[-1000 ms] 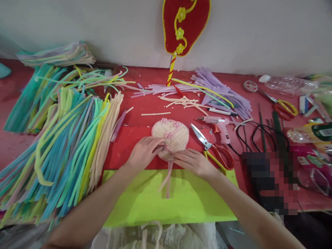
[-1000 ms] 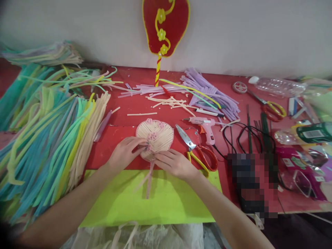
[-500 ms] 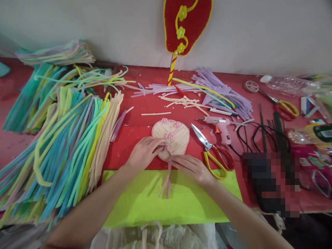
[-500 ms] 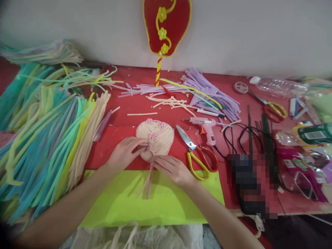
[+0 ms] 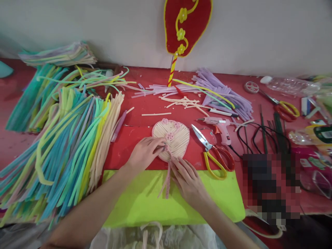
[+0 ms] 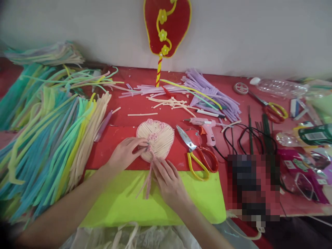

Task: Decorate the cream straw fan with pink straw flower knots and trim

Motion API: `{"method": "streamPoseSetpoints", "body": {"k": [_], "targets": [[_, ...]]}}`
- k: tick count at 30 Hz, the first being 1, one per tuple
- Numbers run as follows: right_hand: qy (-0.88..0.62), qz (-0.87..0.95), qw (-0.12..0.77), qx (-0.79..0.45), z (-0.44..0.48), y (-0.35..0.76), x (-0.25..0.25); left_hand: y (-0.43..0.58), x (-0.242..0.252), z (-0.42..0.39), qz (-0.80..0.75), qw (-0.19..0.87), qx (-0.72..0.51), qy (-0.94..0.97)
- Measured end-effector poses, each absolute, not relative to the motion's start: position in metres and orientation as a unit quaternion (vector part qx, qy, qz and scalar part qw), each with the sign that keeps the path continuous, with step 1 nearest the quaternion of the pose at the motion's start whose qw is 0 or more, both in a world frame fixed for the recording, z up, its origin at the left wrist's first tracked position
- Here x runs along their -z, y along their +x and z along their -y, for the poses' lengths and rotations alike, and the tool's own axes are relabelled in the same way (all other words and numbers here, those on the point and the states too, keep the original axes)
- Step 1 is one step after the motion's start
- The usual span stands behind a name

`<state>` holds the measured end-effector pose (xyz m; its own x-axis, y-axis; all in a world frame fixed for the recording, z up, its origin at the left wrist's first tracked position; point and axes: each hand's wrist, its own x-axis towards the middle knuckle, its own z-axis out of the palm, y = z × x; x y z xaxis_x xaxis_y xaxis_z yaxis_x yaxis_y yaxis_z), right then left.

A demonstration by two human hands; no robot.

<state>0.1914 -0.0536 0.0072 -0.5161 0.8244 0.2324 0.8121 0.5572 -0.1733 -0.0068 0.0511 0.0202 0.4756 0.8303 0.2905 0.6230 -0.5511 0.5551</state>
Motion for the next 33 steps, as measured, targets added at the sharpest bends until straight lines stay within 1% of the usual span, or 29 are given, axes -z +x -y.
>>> {"method": "streamPoseSetpoints", "body": {"k": [4, 11, 14, 26, 33], "targets": [[-0.473, 0.868, 0.147, -0.025, 0.0547, 0.1902, -0.0085, -0.0064, -0.0210, -0.0512, -0.443, 0.206, -0.264, 0.831], [-0.462, 0.871, 0.158, -0.040, 0.0524, 0.1909, -0.0071, -0.0061, -0.0200, -0.0524, -0.454, 0.287, -0.268, 0.800], [-0.464, 0.871, 0.158, -0.047, 0.0527, 0.1918, -0.0047, -0.0063, -0.0182, -0.0527, -0.455, 0.303, -0.272, 0.792], [-0.466, 0.865, 0.173, -0.063, 0.0519, 0.1924, -0.0069, -0.0072, -0.0204, -0.0533, -0.446, 0.266, -0.272, 0.810], [-0.455, 0.871, 0.167, -0.073, 0.0532, 0.1942, -0.0054, -0.0075, -0.0208, -0.0534, -0.446, 0.270, -0.263, 0.812]]}}
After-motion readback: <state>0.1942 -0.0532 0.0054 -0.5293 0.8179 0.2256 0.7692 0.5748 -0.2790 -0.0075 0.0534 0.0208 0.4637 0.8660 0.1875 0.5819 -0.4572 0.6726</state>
